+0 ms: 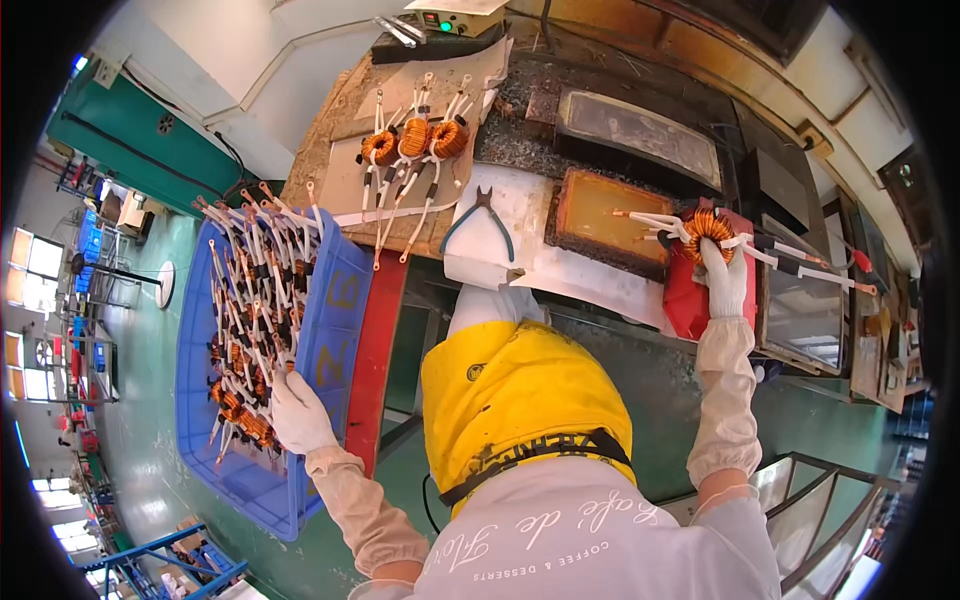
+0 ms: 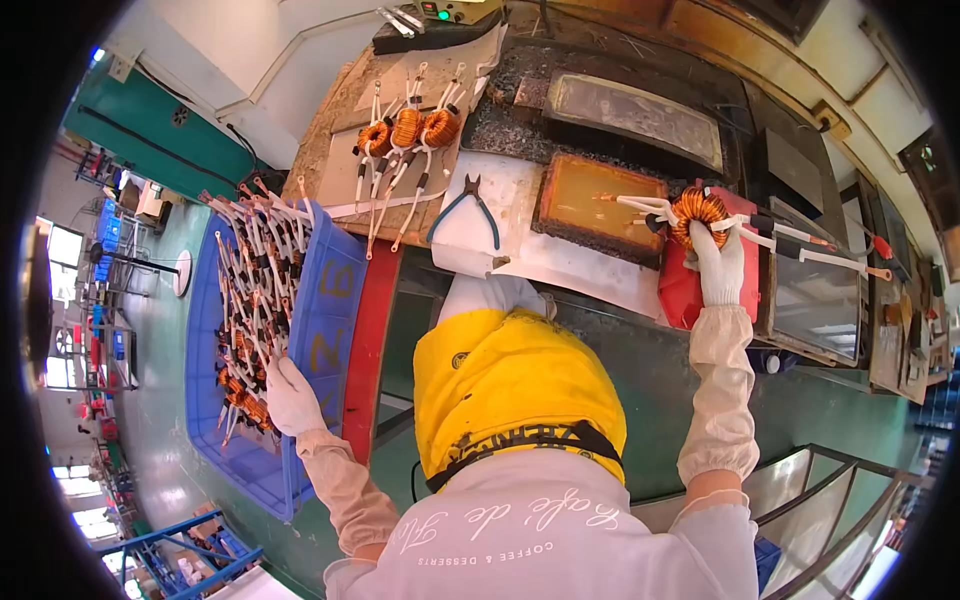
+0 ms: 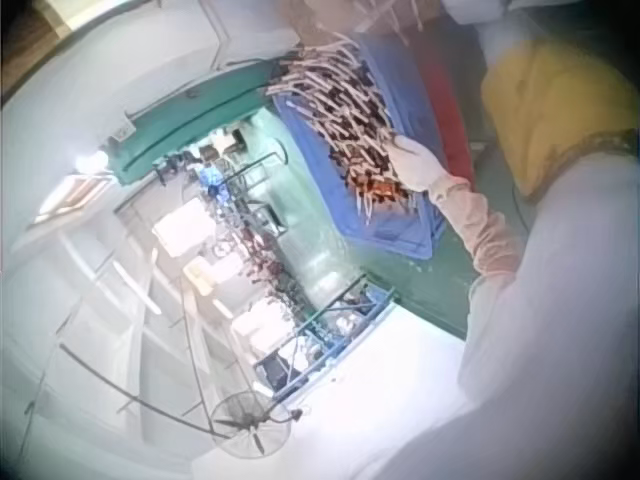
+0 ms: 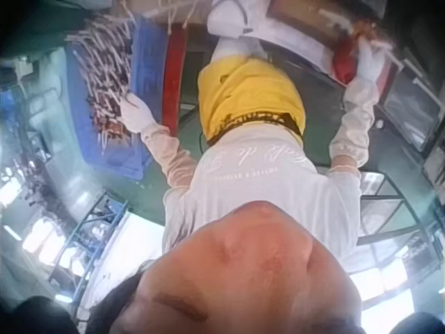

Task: The person dips the wire leads of copper coils into a liquid flux, then into a solder bath, holding the coils with pliers.

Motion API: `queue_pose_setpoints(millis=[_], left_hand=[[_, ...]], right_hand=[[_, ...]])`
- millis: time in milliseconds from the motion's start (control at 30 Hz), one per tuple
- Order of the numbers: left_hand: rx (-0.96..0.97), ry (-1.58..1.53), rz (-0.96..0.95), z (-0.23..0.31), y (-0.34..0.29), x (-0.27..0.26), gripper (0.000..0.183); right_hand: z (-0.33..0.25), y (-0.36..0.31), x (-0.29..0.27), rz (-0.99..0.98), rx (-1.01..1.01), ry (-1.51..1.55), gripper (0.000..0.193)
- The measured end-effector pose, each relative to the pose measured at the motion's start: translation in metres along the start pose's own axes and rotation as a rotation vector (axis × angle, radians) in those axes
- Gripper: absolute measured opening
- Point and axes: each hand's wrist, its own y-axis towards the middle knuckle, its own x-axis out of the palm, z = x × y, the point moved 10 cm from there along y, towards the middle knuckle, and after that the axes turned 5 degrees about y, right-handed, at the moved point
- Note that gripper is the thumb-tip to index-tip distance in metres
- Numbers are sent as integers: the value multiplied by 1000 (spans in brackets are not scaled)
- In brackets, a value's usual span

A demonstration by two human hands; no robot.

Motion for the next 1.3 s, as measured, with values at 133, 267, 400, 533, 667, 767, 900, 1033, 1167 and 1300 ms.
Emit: queue_pose_setpoints(millis=[133, 267, 400, 533, 667, 767, 900, 1033, 1167, 1300], left_hand=[[-16, 15, 4, 0, 4, 1, 39], [-10, 16, 20, 0, 4, 3, 40], [-3, 27, 16, 0, 4, 3, 40], [12, 11, 38, 1, 3, 2, 40], [21, -12, 45, 1, 1, -1, 39], [22, 19, 25, 1, 1, -2, 39], [16, 31, 12, 2, 0, -1, 38], [27, 8, 36, 1, 0, 0, 38], [48, 12, 51, 1, -1, 0, 37], [24, 22, 35, 2, 0, -2, 37]], right_hand=[[-3, 1, 4, 5, -25, 28, 39], [-1, 2, 5, 3, -20, 61, 39], [0, 2, 3, 0, -21, 122, 38], [8, 4, -3, 1, 18, 208, 35], [8, 5, -12, 66, 23, 351, 32], [2, 6, -19, 163, -24, 410, 34], [-3, 13, -26, 233, -79, 421, 38], [-1, 30, -26, 271, -63, 373, 40], [0, 47, -23, 254, -73, 344, 45], [0, 60, -23, 282, -78, 334, 47]])
